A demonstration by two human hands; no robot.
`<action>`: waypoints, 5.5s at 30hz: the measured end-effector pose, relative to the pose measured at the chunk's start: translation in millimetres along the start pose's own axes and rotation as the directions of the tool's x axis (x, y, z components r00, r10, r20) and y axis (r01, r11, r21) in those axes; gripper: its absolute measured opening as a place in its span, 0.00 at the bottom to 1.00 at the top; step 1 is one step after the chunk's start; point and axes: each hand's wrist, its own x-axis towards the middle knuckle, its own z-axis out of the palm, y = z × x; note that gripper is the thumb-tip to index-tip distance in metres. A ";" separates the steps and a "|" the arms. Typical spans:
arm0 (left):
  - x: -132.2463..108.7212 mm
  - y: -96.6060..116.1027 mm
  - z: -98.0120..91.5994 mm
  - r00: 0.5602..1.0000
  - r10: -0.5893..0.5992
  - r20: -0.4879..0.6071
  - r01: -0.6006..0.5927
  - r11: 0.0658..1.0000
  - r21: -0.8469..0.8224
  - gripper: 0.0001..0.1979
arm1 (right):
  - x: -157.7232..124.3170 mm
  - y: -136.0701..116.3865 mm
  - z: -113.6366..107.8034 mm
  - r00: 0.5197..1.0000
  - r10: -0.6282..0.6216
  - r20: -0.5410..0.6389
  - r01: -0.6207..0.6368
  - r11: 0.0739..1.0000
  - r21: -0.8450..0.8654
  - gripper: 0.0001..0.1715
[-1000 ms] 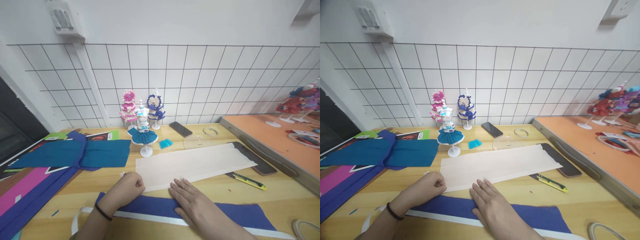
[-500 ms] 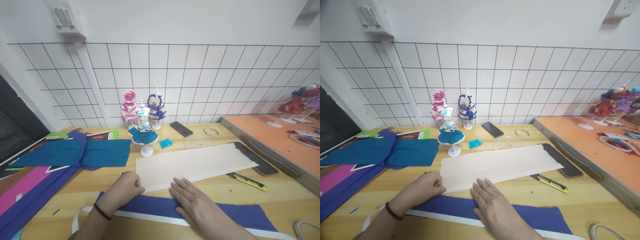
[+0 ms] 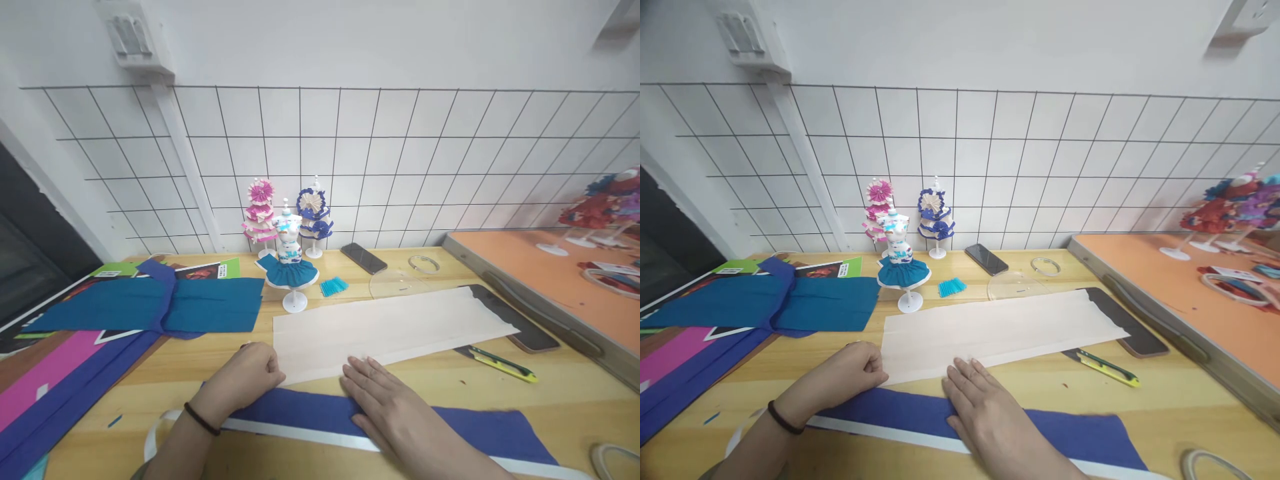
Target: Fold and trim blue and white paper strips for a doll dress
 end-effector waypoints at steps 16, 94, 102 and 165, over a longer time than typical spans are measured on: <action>-3.5 4.9 -2.3 0.995 0.023 -0.092 -0.017 0.998 0.065 0.06 | -0.1 -0.5 0.5 0.998 -0.011 -0.056 0.012 1.000 0.022 0.20; -20.4 67.0 99.5 0.835 0.336 -0.436 0.000 0.792 0.610 0.19 | -1.6 -0.1 4.8 0.999 -0.012 -0.050 0.012 1.000 -0.007 0.21; -20.9 71.1 102.4 0.859 0.231 -0.457 0.105 0.794 0.598 0.20 | 1.5 2.0 -2.8 0.998 0.063 -0.007 -0.062 0.995 0.078 0.19; -2.1 55.9 54.4 0.751 0.409 -0.518 -0.164 0.876 0.454 0.15 | 17.0 33.3 -21.5 0.993 0.095 -0.072 -0.089 0.993 0.079 0.13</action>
